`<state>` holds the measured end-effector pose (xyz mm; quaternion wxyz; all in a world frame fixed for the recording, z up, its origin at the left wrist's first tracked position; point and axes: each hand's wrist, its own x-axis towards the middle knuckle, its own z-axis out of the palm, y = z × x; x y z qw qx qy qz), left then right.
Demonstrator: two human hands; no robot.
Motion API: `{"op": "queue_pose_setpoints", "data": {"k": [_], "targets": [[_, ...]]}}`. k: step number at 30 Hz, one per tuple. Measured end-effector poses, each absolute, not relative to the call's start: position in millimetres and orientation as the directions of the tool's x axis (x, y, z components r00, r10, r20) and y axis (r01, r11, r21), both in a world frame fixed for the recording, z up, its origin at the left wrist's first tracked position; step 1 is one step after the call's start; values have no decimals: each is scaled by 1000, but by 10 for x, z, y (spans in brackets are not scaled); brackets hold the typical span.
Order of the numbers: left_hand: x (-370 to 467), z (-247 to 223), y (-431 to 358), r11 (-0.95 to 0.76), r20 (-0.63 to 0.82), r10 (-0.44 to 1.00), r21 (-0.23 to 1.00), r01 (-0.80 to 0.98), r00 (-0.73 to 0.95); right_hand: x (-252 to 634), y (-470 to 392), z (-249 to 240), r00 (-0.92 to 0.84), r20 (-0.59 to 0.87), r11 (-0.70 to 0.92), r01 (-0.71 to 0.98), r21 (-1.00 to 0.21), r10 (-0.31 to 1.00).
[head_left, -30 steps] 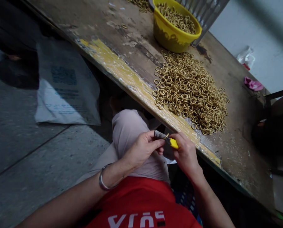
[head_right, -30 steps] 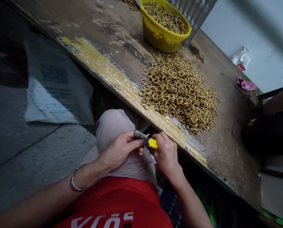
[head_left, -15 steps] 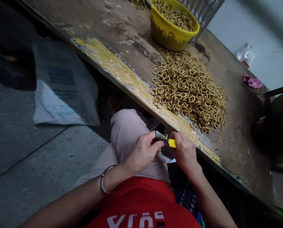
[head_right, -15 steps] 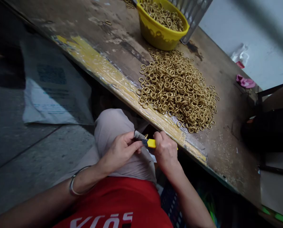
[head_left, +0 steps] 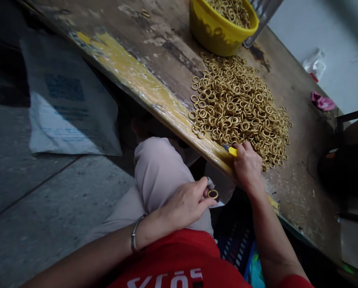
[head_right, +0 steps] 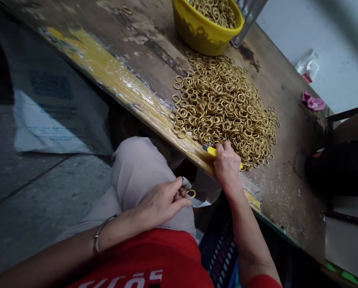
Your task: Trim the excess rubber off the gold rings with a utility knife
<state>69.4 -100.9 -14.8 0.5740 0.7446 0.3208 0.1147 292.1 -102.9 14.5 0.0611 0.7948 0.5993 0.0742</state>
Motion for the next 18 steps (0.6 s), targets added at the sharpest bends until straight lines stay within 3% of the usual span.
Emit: {"op": "queue_pose_setpoints", "data": {"k": [2, 4, 6, 8, 10, 13, 18], "targets": [[702, -183, -1011, -172, -198, 582, 918, 358, 789, 2946, -1003, 149, 281, 38, -283, 942, 180, 959], [696, -200, -993, -134, -180, 616, 935, 327, 767, 2958, -1041, 186, 252, 63, -254, 966, 44, 966], [688, -201, -947, 3, -176, 693, 970, 241, 700, 2926, -1122, 253, 188, 86, -164, 958, -234, 978], [682, -186, -879, 209, -221, 727, 973, 97, 650, 2843, -1214, 331, 122, 49, -79, 848, -524, 991], [676, -158, -804, 416, -280, 690, 908, -48, 667, 2733, -1295, 388, 72, -38, -78, 702, -708, 997], [661, -121, -734, 606, -323, 612, 778, -165, 722, 2596, -1377, 394, 42, -152, -151, 531, -834, 988], [622, -107, -782, 739, -363, 511, 649, -182, 779, 2507, -1421, 308, 23, -189, -185, 348, -919, 982]]}}
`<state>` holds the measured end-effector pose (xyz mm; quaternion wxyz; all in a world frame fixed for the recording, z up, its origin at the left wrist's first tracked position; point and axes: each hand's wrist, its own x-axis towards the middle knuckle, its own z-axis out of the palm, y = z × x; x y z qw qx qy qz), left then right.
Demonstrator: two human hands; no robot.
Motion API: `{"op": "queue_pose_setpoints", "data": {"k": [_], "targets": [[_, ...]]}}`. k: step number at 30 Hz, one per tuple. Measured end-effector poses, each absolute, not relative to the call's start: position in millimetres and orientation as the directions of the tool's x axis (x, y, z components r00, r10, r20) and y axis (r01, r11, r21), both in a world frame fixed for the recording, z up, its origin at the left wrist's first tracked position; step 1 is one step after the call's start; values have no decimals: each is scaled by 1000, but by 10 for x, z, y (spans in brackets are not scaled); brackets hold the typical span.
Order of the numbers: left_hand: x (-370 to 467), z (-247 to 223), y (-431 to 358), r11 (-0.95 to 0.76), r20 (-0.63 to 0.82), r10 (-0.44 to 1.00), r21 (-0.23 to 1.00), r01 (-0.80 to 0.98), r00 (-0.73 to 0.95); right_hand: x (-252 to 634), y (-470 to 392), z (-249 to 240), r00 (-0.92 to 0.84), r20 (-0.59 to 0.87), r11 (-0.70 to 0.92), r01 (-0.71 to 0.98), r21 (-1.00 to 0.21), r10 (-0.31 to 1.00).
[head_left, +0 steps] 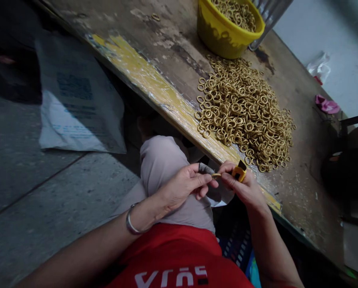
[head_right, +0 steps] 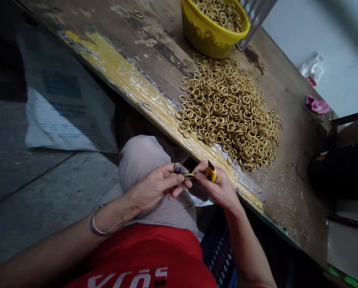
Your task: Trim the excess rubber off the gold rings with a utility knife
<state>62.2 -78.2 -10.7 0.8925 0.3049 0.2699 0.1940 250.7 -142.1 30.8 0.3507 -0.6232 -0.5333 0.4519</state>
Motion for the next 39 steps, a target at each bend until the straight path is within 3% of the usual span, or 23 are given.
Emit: {"op": "queue_pose_setpoints", "data": {"k": [3, 6, 10, 14, 19, 22, 26, 29, 32, 39], "targets": [[602, -96, -840, 778, -358, 454, 607, -166, 816, 2459, -1433, 321, 10, -143, -136, 385, -913, 990], [597, -83, -873, 759, -350, 472, 628, -172, 809, 2394, -1482, 354, 24, -27, -35, 542, -840, 999], [608, -78, -900, 629, -314, 595, 755, -185, 740, 2323, -1607, 310, 31, 49, 4, 802, -598, 998], [607, -43, -926, 495, -266, 652, 859, -132, 710, 2288, -1699, 226, 53, 29, -39, 932, -360, 998], [570, 33, -906, 149, -84, 729, 988, -38, 679, 2228, -1717, 210, 35, 61, -21, 975, -222, 998], [522, 91, -898, -56, 44, 767, 998, -2, 641, 2232, -1686, 201, 28, 106, -13, 991, -133, 994], [450, 195, -990, -264, 259, 678, 959, -101, 688, 2445, -1548, 166, 201, 115, -200, 980, -18, 973], [465, 179, -1069, -367, 330, 535, 920, -137, 778, 2666, -1361, 147, 278, 212, -272, 961, -56, 937], [563, 25, -1076, -456, 232, 528, 889, 43, 817, 2765, -1134, 111, 242, 289, -205, 967, -152, 926], [736, -227, -1030, -559, -43, 461, 761, 328, 886, 2801, -879, 61, 292, 236, -249, 949, -195, 927]]}}
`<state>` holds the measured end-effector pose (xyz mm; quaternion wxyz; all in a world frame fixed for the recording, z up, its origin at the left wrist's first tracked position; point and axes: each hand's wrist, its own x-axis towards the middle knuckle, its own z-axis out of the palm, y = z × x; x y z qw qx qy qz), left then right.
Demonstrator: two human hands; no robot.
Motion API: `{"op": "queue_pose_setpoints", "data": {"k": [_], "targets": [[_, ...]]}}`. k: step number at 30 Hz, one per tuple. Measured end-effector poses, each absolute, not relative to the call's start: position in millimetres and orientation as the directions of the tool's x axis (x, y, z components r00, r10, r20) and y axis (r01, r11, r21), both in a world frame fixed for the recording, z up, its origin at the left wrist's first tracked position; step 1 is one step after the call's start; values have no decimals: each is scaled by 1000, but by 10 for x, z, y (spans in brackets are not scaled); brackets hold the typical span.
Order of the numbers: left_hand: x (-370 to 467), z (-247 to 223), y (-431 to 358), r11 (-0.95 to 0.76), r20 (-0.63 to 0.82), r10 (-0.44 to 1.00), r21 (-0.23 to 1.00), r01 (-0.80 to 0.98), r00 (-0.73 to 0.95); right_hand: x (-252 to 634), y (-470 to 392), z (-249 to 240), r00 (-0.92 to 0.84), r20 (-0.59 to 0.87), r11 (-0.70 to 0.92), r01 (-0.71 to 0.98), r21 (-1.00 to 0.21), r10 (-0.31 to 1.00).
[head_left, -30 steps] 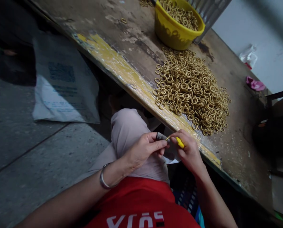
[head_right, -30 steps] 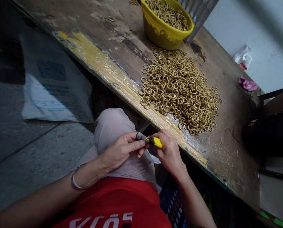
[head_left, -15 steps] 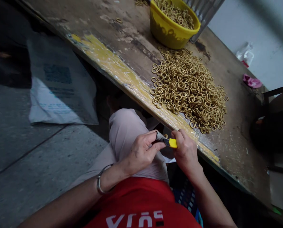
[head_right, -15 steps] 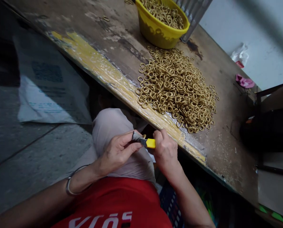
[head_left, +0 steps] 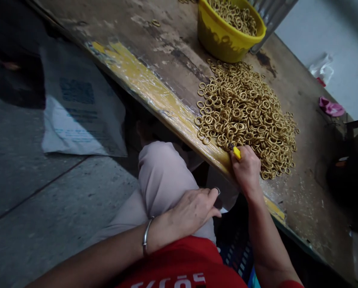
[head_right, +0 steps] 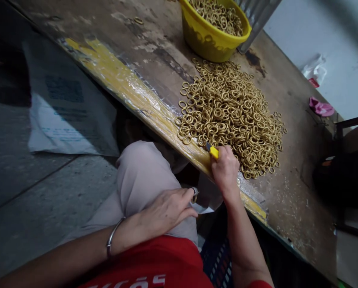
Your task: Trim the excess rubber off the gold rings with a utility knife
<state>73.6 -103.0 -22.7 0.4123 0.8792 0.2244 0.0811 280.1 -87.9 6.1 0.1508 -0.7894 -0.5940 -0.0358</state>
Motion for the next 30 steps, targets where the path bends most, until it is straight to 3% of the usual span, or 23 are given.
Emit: {"op": "queue_pose_setpoints", "data": {"k": [2, 4, 6, 9, 13, 16, 22, 30], "targets": [[736, -233, -1001, -528, -33, 505, 779, 339, 863, 2862, -918, 127, 334, 205, -266, 917, -298, 920], [739, -248, -949, -412, -10, 604, 852, 323, 797, 2929, -969, 216, 412, 85, -324, 814, -482, 907], [764, -278, -876, -259, 1, 709, 931, 259, 706, 2977, -1009, 297, 451, -118, -405, 619, -673, 885], [841, -321, -742, -138, 39, 810, 982, 127, 585, 2984, -1025, 359, 373, -374, -492, 304, -816, 849], [952, -313, -577, -199, 140, 837, 978, 56, 530, 2913, -990, 328, 238, -524, -536, -14, -844, 818], [1011, -267, -505, -279, 227, 826, 960, 23, 515, 2872, -956, 281, 188, -561, -544, -137, -828, 806], [1148, -228, -413, -459, 380, 772, 888, 33, 509, 2884, -935, 255, 155, -570, -515, -289, -807, 807], [1390, -109, -272, -471, 319, 737, 875, 114, 596, 2922, -978, 303, 204, -537, -448, -358, -819, 819]]}}
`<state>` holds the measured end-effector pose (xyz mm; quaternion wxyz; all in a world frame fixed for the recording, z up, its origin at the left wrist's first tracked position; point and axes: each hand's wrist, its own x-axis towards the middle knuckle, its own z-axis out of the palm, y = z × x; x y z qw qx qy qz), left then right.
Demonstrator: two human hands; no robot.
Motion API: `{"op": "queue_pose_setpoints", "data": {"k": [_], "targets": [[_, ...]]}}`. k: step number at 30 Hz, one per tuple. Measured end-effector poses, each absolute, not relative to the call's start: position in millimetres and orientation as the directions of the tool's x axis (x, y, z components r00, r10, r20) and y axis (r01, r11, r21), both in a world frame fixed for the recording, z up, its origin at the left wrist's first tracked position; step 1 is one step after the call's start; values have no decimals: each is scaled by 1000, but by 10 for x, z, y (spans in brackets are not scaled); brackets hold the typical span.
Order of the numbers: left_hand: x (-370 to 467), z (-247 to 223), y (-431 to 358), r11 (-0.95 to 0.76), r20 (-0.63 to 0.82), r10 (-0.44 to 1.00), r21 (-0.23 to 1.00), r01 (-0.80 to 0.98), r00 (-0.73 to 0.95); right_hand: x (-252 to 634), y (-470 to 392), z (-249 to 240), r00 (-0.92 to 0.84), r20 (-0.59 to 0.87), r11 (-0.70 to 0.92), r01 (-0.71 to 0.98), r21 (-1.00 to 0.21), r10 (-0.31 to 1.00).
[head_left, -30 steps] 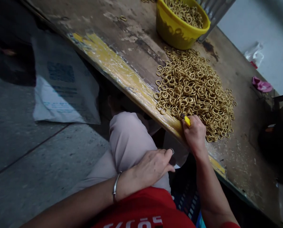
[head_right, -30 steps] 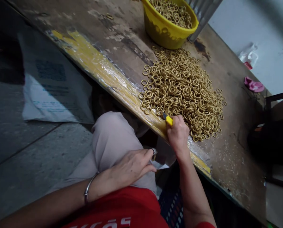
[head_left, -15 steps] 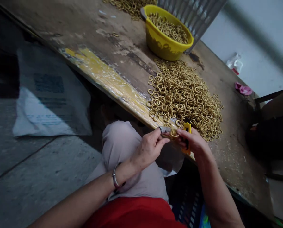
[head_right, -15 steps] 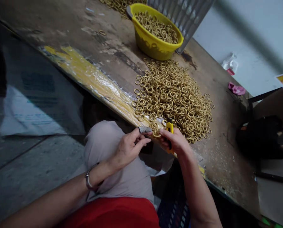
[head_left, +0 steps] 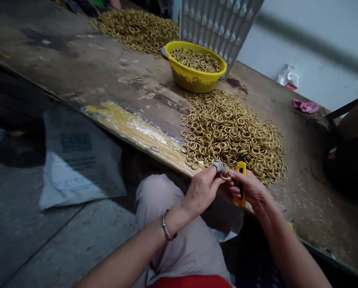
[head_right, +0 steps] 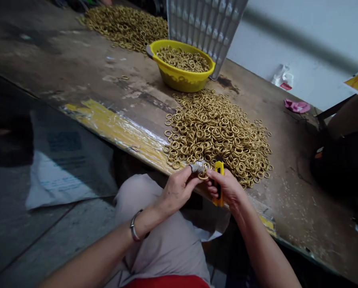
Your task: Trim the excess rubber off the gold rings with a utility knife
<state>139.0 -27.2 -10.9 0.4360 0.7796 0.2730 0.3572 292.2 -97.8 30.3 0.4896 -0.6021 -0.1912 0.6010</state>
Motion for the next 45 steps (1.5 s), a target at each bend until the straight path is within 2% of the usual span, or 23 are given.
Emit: {"op": "queue_pose_setpoints", "data": {"k": [3, 6, 8, 10, 12, 14, 19, 23, 27, 29, 34, 39, 45], "targets": [[1444, -64, -211, -473, 302, 720, 872, 124, 625, 2917, -991, 275, 288, -509, -401, -360, -842, 811], [1489, -74, -130, -419, 275, 746, 902, 106, 606, 2892, -993, 248, 328, -456, -371, -290, -882, 828], [1516, -94, -62, -246, 165, 787, 968, 57, 595, 2879, -984, 246, 348, -401, -340, -225, -913, 847], [1533, -106, 9, 21, 5, 797, 999, -36, 604, 2878, -959, 261, 400, -322, -283, -156, -946, 858], [1534, -106, 75, 236, -101, 780, 962, -140, 618, 2887, -914, 291, 449, -248, -241, -74, -968, 858], [1521, -101, 123, 326, -127, 775, 919, -220, 619, 2898, -850, 324, 472, -194, -222, 3, -975, 860], [1469, -121, 168, 392, -120, 758, 869, -301, 641, 2884, -679, 357, 410, -136, -195, 107, -975, 902], [1446, -137, 174, 395, -146, 765, 876, -276, 628, 2885, -617, 318, 311, -157, -193, 90, -977, 937], [1407, -107, 170, 378, -170, 767, 899, -221, 619, 2948, -631, 290, 375, -158, -209, 97, -973, 913], [1375, -72, 151, 447, -198, 728, 863, -236, 657, 2984, -662, 302, 385, -169, -223, 99, -970, 907], [1261, 15, 29, 691, -244, 532, 679, -250, 811, 2983, -788, 369, 375, -162, -230, 145, -962, 913], [1098, 69, -113, 791, -258, 474, 545, -278, 842, 2801, -940, 334, 376, -145, -212, 143, -967, 915], [839, 125, -276, 781, -290, 452, 585, -218, 844, 2489, -1096, 214, 368, -249, -270, 5, -963, 896]]}}
